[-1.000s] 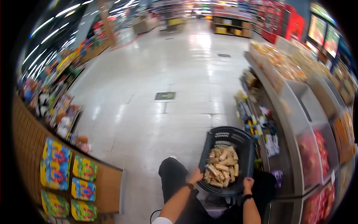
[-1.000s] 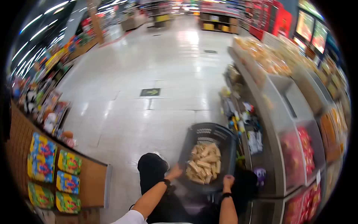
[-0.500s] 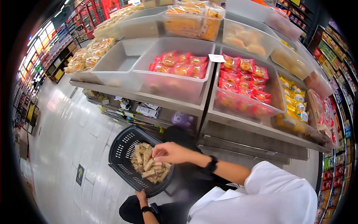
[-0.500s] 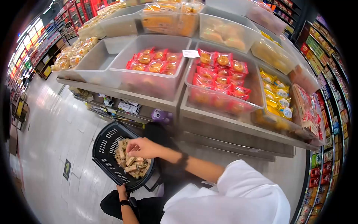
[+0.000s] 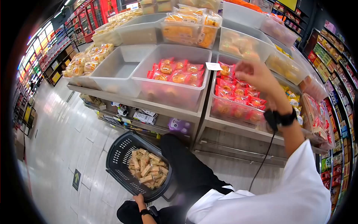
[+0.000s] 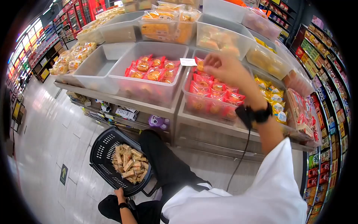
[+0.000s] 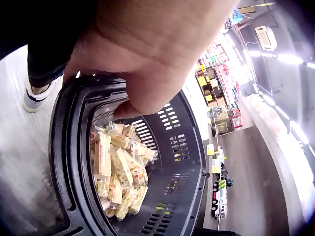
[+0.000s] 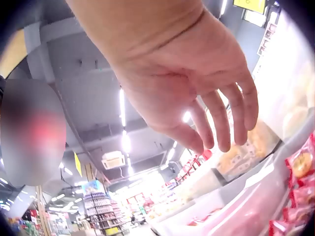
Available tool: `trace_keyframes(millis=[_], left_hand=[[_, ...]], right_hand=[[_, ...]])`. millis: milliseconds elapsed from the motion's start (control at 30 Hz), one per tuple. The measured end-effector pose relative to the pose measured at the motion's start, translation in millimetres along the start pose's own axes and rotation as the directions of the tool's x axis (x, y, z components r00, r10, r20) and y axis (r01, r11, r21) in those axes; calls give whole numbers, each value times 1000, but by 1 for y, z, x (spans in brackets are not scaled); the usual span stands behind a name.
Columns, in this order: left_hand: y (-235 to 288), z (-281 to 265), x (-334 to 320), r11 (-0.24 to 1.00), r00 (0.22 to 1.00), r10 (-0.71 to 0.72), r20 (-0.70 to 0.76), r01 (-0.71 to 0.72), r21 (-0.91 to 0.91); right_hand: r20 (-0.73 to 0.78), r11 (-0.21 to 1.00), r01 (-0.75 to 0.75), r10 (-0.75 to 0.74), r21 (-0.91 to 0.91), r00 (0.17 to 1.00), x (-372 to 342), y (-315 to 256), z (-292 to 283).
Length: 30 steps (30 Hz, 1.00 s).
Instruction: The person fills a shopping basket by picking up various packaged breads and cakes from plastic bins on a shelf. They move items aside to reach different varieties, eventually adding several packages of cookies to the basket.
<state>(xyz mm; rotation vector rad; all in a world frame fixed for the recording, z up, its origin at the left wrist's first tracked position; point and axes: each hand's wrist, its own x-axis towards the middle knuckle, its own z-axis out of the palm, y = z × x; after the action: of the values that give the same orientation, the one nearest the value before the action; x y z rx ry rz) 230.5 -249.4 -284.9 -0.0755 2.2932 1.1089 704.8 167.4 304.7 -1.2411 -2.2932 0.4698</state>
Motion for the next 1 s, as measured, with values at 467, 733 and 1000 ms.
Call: trace_keyframes(millis=[467, 733, 1000], left_hand=[[-7, -4, -3, 997, 999, 22, 49, -18, -72], [-9, -6, -6, 999, 997, 47, 63, -46, -13], [-15, -5, -1, 995, 993, 96, 61, -96, -14]], right_hand=[[245, 942, 132, -55, -310, 968, 141, 74, 41], [81, 959, -282, 282, -15, 956, 156, 79, 23], [-77, 829, -201, 281, 522, 957, 156, 52, 21]])
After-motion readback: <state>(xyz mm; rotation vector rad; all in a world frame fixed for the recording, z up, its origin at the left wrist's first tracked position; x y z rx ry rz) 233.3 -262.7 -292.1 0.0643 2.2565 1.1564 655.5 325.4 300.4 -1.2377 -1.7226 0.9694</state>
